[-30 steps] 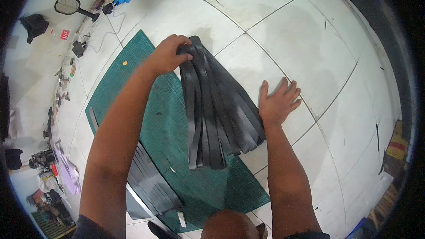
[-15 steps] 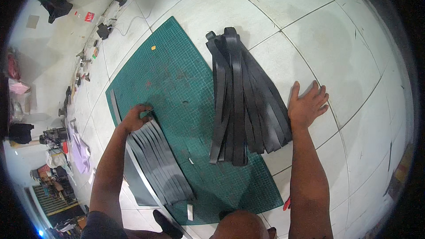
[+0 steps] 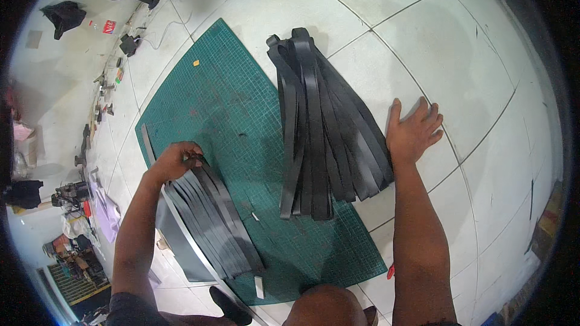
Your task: The person cuts multiple strips of dark gray material from a larger sheet on a green cutting mat using a utility knife and a long metal ruler. The person then gathers the cut strips into a bunch and sets them aside.
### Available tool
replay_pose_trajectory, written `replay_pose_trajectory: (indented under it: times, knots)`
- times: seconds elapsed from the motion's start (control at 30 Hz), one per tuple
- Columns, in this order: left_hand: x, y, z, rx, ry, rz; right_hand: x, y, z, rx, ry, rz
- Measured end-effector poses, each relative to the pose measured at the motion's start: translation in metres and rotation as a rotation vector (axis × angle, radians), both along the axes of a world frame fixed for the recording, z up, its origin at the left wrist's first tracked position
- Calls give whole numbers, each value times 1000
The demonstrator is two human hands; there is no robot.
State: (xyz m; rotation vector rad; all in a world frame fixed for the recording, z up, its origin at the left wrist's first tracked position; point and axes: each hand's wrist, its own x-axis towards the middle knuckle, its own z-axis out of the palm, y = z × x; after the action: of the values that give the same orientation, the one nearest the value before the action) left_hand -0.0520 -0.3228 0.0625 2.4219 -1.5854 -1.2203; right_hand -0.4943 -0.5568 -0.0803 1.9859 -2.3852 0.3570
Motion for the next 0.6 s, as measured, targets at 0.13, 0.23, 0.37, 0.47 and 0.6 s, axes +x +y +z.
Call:
replay_pose_trajectory:
  times: [0.13,0.23,0.37,0.47,0.6]
  knots:
    - [-43,-54,55,13,148,-174,-5,-3,15,39,-29,-3]
    - [-88,-98,92,53,272,-346,-7,-3,2,-5,4,0]
    - [-137,-150,122,-36,387,-612,-1,-1,5,2,-19,11]
    - [-152,-209,108,-195,329,-689,-8,-1,1,-31,-24,9]
    - [-138,-279,47,-277,17,-494,-8,-1,6,-60,-50,33]
